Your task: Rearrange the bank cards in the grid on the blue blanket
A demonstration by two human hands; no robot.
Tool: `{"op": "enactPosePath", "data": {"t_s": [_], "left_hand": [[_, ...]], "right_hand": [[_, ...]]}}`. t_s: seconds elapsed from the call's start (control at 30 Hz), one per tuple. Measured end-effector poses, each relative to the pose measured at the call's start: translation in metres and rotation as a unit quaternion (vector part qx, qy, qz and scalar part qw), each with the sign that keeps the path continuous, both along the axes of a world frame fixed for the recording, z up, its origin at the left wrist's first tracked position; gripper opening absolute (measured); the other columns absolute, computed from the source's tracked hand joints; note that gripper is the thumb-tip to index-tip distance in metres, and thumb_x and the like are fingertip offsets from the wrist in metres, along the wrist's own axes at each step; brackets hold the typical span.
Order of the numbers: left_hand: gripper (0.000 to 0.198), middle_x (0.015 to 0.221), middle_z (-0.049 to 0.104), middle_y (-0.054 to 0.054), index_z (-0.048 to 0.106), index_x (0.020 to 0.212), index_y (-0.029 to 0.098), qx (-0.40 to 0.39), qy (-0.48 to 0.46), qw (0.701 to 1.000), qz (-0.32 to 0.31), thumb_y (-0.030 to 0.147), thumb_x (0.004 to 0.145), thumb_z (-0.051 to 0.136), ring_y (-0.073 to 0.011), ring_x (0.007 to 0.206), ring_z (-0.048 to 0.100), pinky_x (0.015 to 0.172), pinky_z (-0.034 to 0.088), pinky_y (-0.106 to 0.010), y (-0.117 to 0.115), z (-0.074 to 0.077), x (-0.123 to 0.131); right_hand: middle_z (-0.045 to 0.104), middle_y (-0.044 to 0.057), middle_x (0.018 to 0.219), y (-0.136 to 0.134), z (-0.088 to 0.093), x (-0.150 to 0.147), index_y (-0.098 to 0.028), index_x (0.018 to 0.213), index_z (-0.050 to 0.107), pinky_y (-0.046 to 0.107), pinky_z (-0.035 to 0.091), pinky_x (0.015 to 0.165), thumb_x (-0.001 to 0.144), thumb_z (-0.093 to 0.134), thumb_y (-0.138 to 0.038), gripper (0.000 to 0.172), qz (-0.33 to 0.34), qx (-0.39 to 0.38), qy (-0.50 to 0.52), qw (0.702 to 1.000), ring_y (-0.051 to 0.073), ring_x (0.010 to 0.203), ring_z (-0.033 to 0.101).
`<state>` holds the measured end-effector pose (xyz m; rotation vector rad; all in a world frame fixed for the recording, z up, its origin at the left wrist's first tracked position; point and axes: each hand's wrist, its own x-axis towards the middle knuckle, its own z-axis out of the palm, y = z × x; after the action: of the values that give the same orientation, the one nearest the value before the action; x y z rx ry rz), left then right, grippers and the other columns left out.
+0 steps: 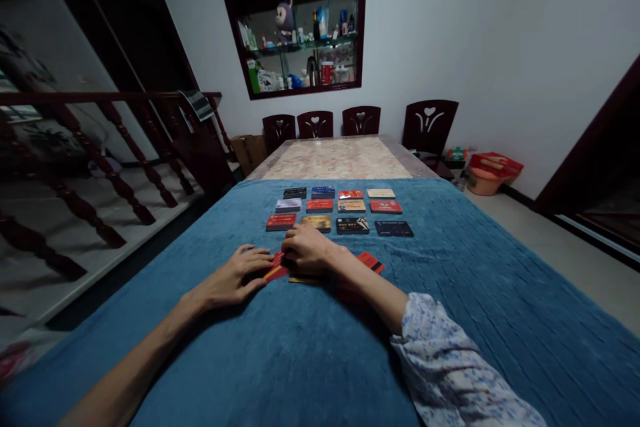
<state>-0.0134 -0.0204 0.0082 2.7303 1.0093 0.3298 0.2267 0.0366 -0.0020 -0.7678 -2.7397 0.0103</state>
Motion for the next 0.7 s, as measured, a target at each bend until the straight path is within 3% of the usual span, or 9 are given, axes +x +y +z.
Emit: {"op": "enactPosePath", "data": {"t_s": [0.1,0.3,0.47,0.7], "left_hand": [[0.028,0.126,0.069,-0.007,0.068,0.116,0.025,0.003,0.011,1.000,0.005,0.026,0.090,0.058,-0.0276,0.134,0.050,0.114,0.032,-0.049,0.000,0.002,-0.007],[0.024,0.125,0.069,-0.009,0.069,0.108,0.022,0.009,-0.015,0.999,0.036,0.035,0.088,0.062,-0.0274,0.122,0.059,0.108,0.042,-0.044,0.009,-0.003,-0.016],[0.024,0.129,0.065,-0.009,0.066,0.107,0.021,-0.014,-0.018,0.998,0.063,0.031,0.085,0.064,-0.0265,0.119,0.058,0.105,0.044,-0.043,0.015,-0.003,-0.019],[0.020,0.102,0.071,-0.006,0.070,0.102,0.021,-0.014,-0.029,0.998,0.054,0.027,0.092,0.053,-0.0199,0.094,0.062,0.089,0.050,-0.034,0.013,0.003,-0.020]], "right_hand": [[0.071,0.009,0.107,-0.006,0.000,-0.001,-0.018,0.105,0.073,0.033,0.039,0.083,0.088,0.065,-0.023,0.019,-0.002,-0.013,0.004,1.000,0.022,0.098,0.056],[0.066,0.010,0.123,-0.017,-0.001,-0.008,-0.019,0.110,0.070,0.036,0.038,0.087,0.093,0.062,-0.027,0.020,0.000,-0.035,0.009,0.999,0.023,0.111,0.052],[0.066,0.011,0.125,-0.020,-0.001,-0.013,-0.020,0.114,0.068,0.038,0.038,0.085,0.096,0.057,-0.031,0.024,-0.014,-0.049,0.003,0.999,0.025,0.111,0.053],[0.068,0.011,0.117,-0.013,0.009,-0.031,-0.020,0.114,0.068,0.035,0.037,0.080,0.095,0.059,-0.035,0.026,-0.052,-0.052,-0.050,0.996,0.026,0.107,0.055]]}}
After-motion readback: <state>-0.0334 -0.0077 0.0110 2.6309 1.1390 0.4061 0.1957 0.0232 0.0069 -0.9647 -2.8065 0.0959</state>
